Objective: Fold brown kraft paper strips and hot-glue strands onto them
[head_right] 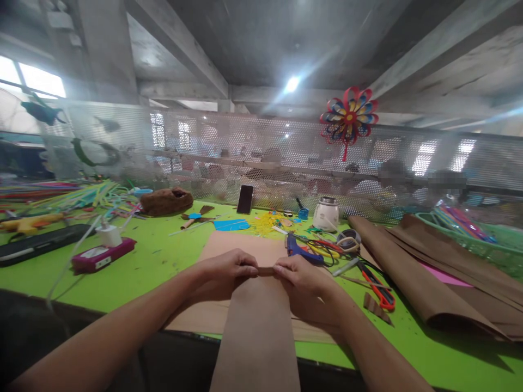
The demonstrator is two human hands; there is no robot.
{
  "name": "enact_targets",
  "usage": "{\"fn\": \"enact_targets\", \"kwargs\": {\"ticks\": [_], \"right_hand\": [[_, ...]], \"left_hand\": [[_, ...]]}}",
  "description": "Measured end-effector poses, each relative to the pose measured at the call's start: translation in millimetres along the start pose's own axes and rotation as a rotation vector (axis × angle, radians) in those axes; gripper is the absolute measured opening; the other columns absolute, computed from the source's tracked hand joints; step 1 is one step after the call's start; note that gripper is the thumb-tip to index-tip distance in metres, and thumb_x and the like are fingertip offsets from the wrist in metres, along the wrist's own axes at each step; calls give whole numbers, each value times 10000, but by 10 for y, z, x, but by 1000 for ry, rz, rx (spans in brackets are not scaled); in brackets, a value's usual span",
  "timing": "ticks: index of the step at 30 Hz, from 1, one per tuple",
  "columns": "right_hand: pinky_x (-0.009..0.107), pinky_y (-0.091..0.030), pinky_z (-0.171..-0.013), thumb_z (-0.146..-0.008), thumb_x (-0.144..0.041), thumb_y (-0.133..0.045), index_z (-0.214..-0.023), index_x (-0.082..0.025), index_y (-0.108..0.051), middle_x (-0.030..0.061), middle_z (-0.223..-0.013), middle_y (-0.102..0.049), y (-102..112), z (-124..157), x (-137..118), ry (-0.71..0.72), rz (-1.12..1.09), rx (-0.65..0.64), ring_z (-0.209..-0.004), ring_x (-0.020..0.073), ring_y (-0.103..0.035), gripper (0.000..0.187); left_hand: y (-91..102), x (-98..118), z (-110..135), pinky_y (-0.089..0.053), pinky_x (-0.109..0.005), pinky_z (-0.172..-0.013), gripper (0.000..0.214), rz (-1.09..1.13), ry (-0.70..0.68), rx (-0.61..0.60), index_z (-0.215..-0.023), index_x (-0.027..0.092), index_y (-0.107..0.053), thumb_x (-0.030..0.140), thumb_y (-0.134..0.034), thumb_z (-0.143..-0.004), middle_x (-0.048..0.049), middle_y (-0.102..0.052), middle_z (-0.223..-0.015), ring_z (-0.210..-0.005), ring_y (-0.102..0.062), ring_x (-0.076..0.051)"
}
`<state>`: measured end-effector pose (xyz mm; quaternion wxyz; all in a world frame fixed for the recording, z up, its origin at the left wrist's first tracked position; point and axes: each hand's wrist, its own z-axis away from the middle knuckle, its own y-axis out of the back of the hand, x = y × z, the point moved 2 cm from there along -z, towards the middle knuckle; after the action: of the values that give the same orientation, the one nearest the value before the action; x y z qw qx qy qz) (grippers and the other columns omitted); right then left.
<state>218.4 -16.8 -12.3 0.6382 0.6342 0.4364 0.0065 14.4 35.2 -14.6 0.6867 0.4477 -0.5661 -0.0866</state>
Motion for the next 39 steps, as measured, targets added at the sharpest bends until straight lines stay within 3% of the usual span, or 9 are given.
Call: {"fn": "enact_targets", "kwargs": {"ticks": [6, 14, 20, 29, 32, 35, 37, 39], "right_hand": [[201, -270, -468, -856, -464, -437, -613, -154, -519, -39, -541, -445, 23, 17, 17, -54, -79, 58, -502, 87, -382, 402], [201, -218, -400, -788, -508, -531, -622, -141, -584, -51, -393, -453, 113, 49, 78, -175, -313, 167, -353, 70, -364, 407], [208, -157, -397, -763, -508, -571, -536, -148, -522, -57, -348, -430, 131, 62, 148, -207, -418, 265, -335, 49, -286, 429], [209, -136, -389, -801, -509, -545, -578, -162, -464, -56, -357, -452, 172, 95, 258, -209, -590, 233, -323, 45, -275, 420], [205, -182, -391, -817, -502, -527, -612, -152, -506, -62, -371, -424, 232, 104, 236, -156, -708, 372, -339, 53, -293, 406], [211, -345, -454, -783, -470, -585, -719, -139, -585, -32, -486, -508, 249, 105, 146, -111, -814, 490, -431, 81, -430, 336], [254, -453, -573, -706, -424, -678, -869, -143, -621, 27, -705, -622, 208, 99, 35, -123, -836, 408, -603, 134, -558, 330], [308, -490, -689, -665, -395, -715, -1071, -174, -596, 74, -947, -636, 160, 101, -112, -96, -837, 264, -791, 190, -597, 477]], "left_hand": [[42, -65, 12, -317, -197, -521, 367, 42, 14, -26, -717, 125, -597, 461, -483, -807, 29, -479, -584, -537, -396, -83], [78, 131, 72, -278, -188, -444, 458, 49, 48, 73, -745, 114, -648, 528, -460, -808, 55, -420, -414, -396, -348, -65], [105, 19, 81, -286, -192, -437, 441, 57, 84, 189, -655, 127, -609, 531, -488, -783, 34, -480, -439, -404, -402, -74], [169, 39, 95, -341, -191, -509, 391, 78, 16, 101, -635, 160, -505, 500, -454, -822, 33, -518, -521, -490, -452, -81], [208, 106, 141, -338, -196, -521, 429, 162, -23, 77, -609, 156, -481, 519, -439, -834, 36, -499, -496, -473, -429, -71], [200, 176, 164, -326, -200, -524, 434, 298, -36, 65, -617, 150, -480, 524, -449, -835, 32, -510, -493, -470, -431, -66], [151, 218, 159, -311, -202, -509, 417, 405, -27, 14, -638, 148, -483, 518, -474, -829, 32, -518, -486, -457, -437, -64], [75, 255, 146, -319, -208, -512, 388, 512, -23, -75, -663, 147, -494, 502, -508, -819, 28, -532, -482, -450, -453, -68]]}}
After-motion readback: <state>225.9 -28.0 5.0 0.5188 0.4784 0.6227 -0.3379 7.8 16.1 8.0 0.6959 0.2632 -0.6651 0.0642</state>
